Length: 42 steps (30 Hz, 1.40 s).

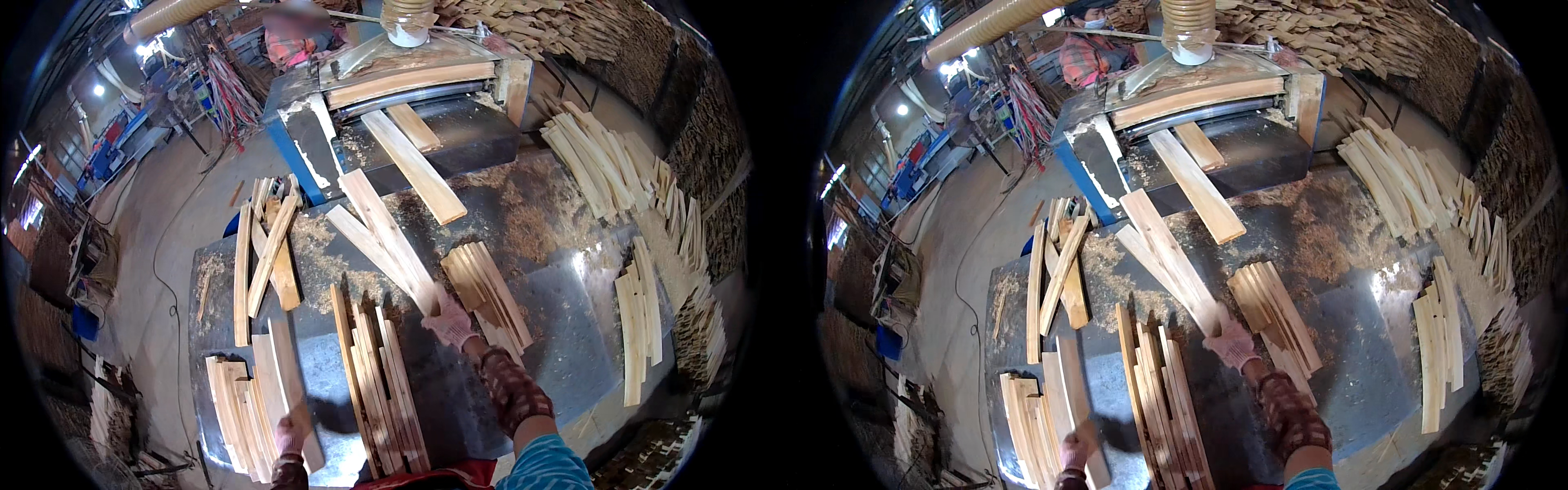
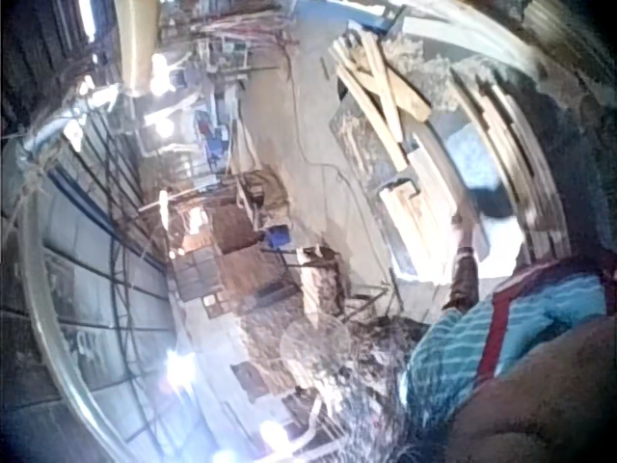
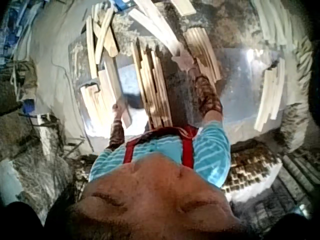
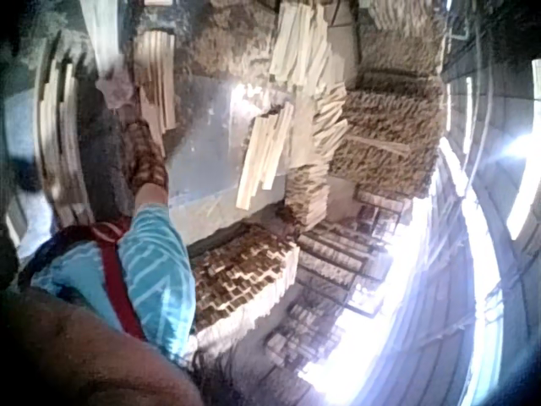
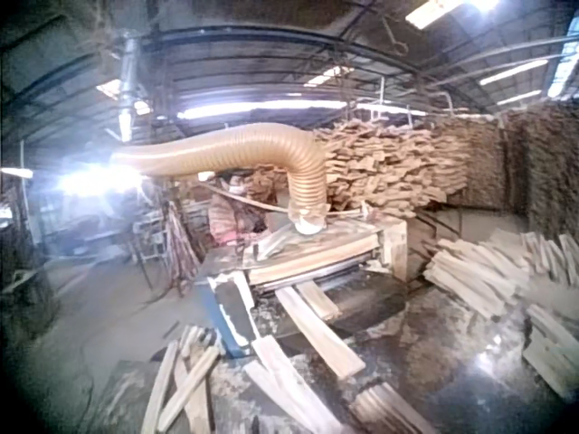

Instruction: The person sorts and stacks light-colored wooden planks on a metal workbench in a workshop. They pick up planks from a pile, inspect them, and arrange them into neat stacks, occasionally moving them to different locations on the table.

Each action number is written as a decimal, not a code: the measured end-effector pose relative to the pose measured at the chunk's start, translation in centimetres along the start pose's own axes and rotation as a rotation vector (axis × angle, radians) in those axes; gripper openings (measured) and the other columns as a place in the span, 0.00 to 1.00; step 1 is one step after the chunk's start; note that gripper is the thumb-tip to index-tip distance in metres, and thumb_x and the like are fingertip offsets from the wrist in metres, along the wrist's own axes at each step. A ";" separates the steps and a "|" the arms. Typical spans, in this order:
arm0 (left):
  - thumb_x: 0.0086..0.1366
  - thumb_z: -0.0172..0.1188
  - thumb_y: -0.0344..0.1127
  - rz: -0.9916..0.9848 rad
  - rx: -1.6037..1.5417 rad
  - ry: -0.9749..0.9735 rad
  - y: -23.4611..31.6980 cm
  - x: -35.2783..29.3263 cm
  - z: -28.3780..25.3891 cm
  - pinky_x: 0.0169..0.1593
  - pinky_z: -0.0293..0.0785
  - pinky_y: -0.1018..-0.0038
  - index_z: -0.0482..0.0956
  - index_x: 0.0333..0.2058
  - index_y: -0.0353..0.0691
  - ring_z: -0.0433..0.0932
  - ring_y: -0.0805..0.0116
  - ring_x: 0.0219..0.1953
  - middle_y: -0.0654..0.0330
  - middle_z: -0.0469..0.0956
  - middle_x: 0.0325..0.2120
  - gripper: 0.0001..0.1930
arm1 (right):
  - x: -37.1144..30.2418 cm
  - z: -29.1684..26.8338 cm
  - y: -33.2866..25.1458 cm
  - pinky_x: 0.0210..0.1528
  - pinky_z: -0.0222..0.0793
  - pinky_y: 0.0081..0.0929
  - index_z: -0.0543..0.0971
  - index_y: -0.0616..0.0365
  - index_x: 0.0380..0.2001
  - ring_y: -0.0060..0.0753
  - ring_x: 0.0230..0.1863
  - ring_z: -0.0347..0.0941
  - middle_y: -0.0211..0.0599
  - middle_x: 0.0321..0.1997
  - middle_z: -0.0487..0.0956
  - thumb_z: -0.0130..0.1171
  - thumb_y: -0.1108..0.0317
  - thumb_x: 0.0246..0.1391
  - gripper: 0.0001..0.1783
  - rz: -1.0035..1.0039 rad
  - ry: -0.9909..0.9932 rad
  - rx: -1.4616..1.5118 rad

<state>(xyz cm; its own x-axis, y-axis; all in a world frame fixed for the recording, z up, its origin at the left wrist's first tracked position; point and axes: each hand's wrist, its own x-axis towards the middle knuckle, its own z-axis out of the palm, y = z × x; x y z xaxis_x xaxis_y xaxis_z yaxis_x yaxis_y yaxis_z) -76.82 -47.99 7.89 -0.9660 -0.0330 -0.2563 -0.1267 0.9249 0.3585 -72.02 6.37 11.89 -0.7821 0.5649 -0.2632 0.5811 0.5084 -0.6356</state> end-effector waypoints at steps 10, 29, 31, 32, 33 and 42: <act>0.63 0.63 0.51 -0.147 0.068 0.274 5.1 -3.3 -4.7 0.54 0.73 0.60 0.70 0.57 0.34 0.72 0.45 0.56 0.40 0.71 0.55 0.31 | -12.5 3.5 -2.4 0.65 0.63 0.31 0.58 0.66 0.69 0.41 0.65 0.66 0.51 0.67 0.68 0.66 0.59 0.57 0.44 0.038 -0.061 0.880; 0.66 0.42 0.72 -0.248 -2.053 -1.075 27.2 1.5 -3.8 0.62 0.69 0.55 0.70 0.55 0.31 0.79 0.52 0.42 0.49 0.77 0.44 0.43 | 5.1 2.7 -1.3 0.61 0.65 0.45 0.61 0.58 0.65 0.51 0.61 0.67 0.48 0.60 0.70 0.68 0.50 0.46 0.47 -0.039 0.045 -0.517; 0.69 0.42 0.68 -0.305 -2.042 -0.940 25.6 1.9 -3.5 0.62 0.68 0.55 0.72 0.50 0.32 0.78 0.52 0.39 0.49 0.78 0.37 0.38 | 3.3 1.8 -3.8 0.58 0.69 0.42 0.64 0.58 0.63 0.51 0.57 0.70 0.48 0.56 0.73 0.68 0.55 0.45 0.43 0.106 -0.060 -0.406; 0.70 0.41 0.66 -0.280 -2.054 -0.960 23.9 2.9 -2.2 0.60 0.70 0.54 0.73 0.48 0.32 0.78 0.51 0.37 0.50 0.78 0.34 0.36 | 1.5 2.5 -3.4 0.53 0.73 0.40 0.68 0.59 0.58 0.49 0.50 0.75 0.49 0.51 0.75 0.66 0.58 0.47 0.36 0.014 0.038 -0.329; 0.71 0.41 0.65 -0.257 -2.058 -0.997 22.7 3.6 -1.0 0.59 0.72 0.54 0.73 0.45 0.33 0.78 0.51 0.36 0.50 0.78 0.31 0.34 | 0.4 2.4 -2.6 0.50 0.74 0.39 0.69 0.59 0.57 0.47 0.47 0.75 0.49 0.49 0.76 0.66 0.58 0.49 0.34 0.104 -0.169 0.175; 0.65 0.63 0.33 -0.310 -1.497 -0.629 19.8 1.0 -2.4 0.51 0.78 0.68 0.77 0.52 0.33 0.80 0.65 0.48 0.58 0.81 0.47 0.18 | -17.0 1.9 -0.4 0.42 0.77 0.35 0.72 0.68 0.52 0.41 0.40 0.78 0.43 0.39 0.79 0.51 0.56 0.63 0.24 0.377 -0.337 1.588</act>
<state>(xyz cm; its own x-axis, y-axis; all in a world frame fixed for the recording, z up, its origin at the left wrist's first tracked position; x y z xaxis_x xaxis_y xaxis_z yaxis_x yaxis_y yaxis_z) -80.84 -30.64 16.93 -0.6746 0.3584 -0.6453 -0.7361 -0.2619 0.6241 -59.37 -4.67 15.18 -0.7935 0.2310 -0.5630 0.1092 -0.8561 -0.5051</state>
